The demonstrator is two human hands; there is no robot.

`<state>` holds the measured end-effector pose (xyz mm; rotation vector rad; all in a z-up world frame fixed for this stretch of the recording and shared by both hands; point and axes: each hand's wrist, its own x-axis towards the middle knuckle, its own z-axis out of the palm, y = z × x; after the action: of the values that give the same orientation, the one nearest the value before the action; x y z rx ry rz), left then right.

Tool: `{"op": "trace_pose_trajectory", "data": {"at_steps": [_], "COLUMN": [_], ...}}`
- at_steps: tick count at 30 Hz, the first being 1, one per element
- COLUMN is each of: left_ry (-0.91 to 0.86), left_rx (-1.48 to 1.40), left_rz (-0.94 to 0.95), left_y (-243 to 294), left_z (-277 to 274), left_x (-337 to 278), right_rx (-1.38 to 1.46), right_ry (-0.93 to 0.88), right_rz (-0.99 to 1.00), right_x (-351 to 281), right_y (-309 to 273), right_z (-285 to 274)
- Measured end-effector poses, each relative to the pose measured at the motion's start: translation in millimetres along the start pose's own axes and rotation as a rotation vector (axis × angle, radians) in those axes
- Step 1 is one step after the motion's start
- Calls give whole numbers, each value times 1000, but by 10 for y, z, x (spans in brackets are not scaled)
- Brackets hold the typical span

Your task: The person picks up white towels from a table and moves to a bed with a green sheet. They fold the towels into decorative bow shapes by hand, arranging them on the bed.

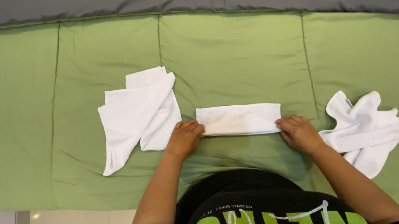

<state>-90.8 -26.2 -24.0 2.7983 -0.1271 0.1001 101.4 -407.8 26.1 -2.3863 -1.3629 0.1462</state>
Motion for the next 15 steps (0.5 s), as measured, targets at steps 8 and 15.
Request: {"op": "trace_pose_trajectory", "data": {"at_steps": [8,15], "left_ry": [-195,-334], "left_rx": [-330,-294], "left_rz": [-435,-422], "left_y": [23,-195], "left_z": [-345,-236], "left_x": [389,587], "right_rx": [454,559], "right_ry": [-217,-325], "right_rz": [577,667], "right_x": [211,353], "right_y": [409,601], "right_z": [175,248]}}
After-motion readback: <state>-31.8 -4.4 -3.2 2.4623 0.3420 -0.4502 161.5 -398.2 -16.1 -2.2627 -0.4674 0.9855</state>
